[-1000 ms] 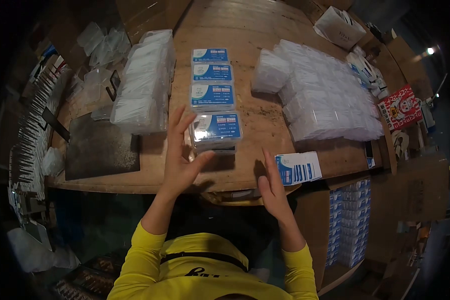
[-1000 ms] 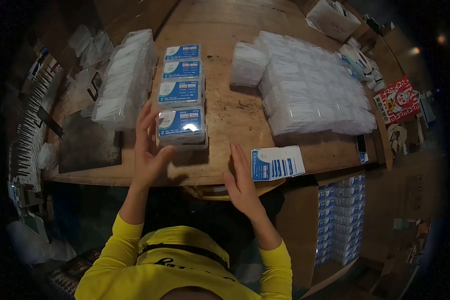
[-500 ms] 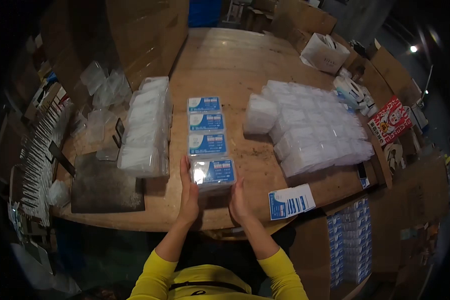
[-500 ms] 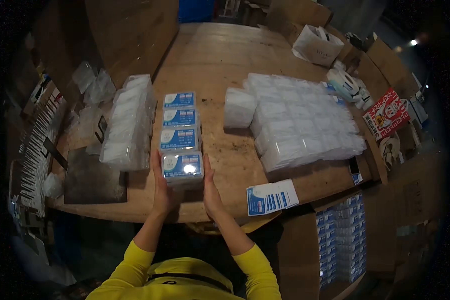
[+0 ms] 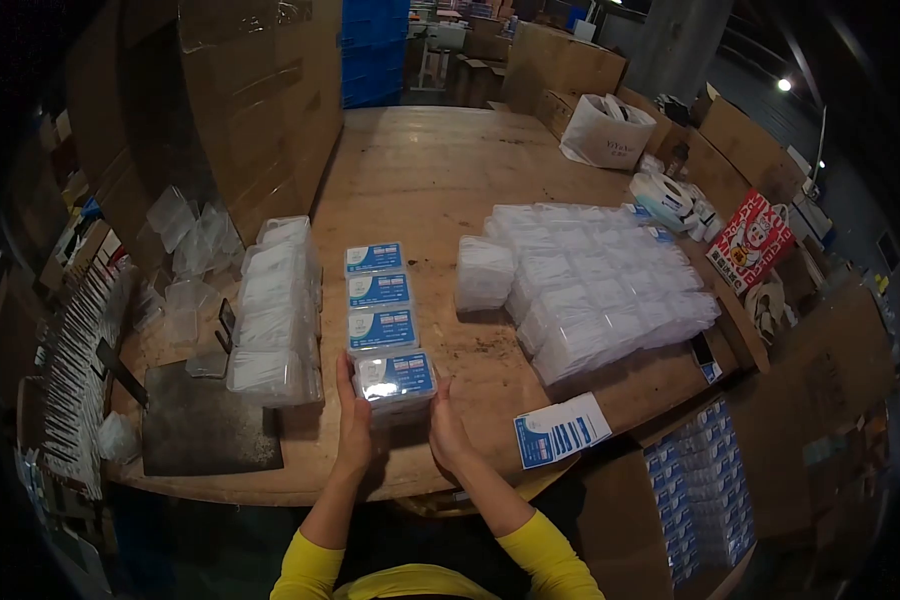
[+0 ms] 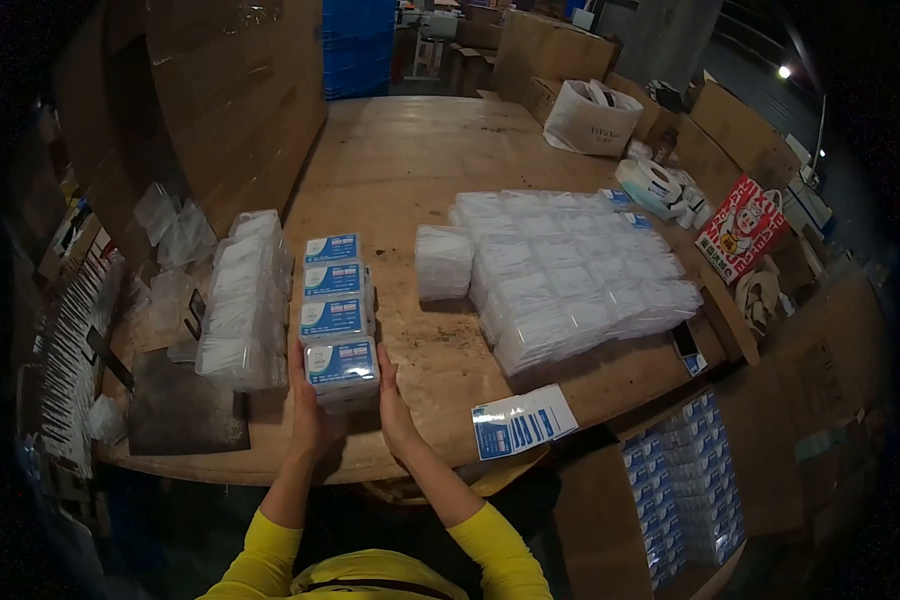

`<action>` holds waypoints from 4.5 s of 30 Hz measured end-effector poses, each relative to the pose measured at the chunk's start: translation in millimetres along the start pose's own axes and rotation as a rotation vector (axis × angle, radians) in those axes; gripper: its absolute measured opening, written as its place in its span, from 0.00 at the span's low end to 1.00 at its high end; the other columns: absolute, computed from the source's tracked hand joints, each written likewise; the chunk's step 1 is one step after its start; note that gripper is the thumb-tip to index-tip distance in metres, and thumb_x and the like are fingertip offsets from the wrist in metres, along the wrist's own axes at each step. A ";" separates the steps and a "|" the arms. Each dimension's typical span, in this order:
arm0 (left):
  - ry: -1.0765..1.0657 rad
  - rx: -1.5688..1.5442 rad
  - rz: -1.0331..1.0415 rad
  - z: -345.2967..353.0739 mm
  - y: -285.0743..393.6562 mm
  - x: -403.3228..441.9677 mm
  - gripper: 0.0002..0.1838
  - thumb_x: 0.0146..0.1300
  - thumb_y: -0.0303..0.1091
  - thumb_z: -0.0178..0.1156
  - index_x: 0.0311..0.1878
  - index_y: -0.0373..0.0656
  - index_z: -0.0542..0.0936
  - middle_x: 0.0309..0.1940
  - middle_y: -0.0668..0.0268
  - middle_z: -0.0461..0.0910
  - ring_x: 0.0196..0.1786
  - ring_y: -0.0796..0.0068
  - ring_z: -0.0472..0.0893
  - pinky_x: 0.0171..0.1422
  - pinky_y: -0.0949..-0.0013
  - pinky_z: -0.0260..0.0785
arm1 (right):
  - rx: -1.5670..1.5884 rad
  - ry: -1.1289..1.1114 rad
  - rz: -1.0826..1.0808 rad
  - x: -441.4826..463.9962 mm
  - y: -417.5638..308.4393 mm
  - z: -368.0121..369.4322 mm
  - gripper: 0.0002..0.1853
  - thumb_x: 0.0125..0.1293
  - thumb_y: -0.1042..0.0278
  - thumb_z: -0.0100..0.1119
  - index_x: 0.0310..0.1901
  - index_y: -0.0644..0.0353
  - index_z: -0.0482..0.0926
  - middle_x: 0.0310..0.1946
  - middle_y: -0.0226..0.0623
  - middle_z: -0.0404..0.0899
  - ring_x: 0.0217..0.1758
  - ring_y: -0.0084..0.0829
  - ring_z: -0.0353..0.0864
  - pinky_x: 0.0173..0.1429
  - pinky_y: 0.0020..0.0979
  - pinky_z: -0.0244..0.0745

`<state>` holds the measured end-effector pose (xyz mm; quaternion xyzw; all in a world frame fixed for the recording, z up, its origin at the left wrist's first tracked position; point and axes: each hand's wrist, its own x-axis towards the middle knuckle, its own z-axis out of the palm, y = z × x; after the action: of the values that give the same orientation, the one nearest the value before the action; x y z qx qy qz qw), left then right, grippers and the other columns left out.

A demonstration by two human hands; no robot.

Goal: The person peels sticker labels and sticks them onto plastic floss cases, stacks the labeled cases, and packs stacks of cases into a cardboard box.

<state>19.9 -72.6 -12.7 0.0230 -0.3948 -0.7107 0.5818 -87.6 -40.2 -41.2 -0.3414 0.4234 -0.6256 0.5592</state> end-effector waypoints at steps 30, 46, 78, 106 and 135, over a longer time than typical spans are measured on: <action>-0.191 1.466 -0.183 -4.0 16.3 -37.0 0.11 0.57 0.32 0.58 0.41 0.38 0.76 0.28 0.55 0.73 0.27 0.59 0.72 0.30 0.66 0.63 | -1.738 0.055 -0.435 -142.5 -57.1 -118.0 0.22 0.52 0.68 0.61 0.51 0.53 0.74 0.55 0.31 0.70 0.62 0.36 0.62 0.66 0.44 0.53; -0.221 0.899 -0.685 101.0 4.8 -63.6 0.12 0.66 0.33 0.48 0.45 0.34 0.73 0.38 0.65 0.74 0.41 0.77 0.73 0.47 0.75 0.65 | -1.369 0.174 -0.646 -131.1 -33.9 -130.3 0.04 0.47 0.73 0.58 0.28 0.58 0.78 0.33 0.32 0.79 0.46 0.31 0.75 0.62 0.42 0.61; -0.483 0.890 -0.388 89.9 -8.1 -73.0 0.05 0.65 0.26 0.47 0.35 0.36 0.71 0.29 0.67 0.69 0.30 0.81 0.66 0.35 0.78 0.59 | -0.962 0.268 -0.606 -170.3 -71.3 -44.6 0.07 0.54 0.72 0.58 0.35 0.64 0.76 0.34 0.40 0.75 0.38 0.39 0.77 0.40 0.33 0.73; -0.612 0.998 -0.818 33.3 -34.7 -115.2 0.15 0.60 0.36 0.55 0.42 0.31 0.75 0.21 0.47 0.75 0.26 0.51 0.76 0.33 0.59 0.68 | -0.770 0.355 -0.213 -196.0 -98.3 -101.2 0.10 0.58 0.81 0.54 0.42 0.69 0.76 0.39 0.41 0.77 0.36 0.24 0.78 0.42 0.22 0.74; -0.730 1.250 0.080 109.5 16.7 100.3 0.21 0.44 0.30 0.67 0.43 0.43 0.71 0.45 0.57 0.67 0.49 0.59 0.71 0.48 0.67 0.66 | -0.387 0.377 -0.593 -166.1 -111.2 -61.7 0.12 0.65 0.78 0.41 0.47 0.68 0.72 0.48 0.45 0.74 0.49 0.33 0.72 0.56 0.29 0.64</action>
<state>-52.9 -99.1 115.2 0.0979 -0.8969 -0.2929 0.3164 -165.4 135.0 42.7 -0.4272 0.5115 -0.7203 0.1924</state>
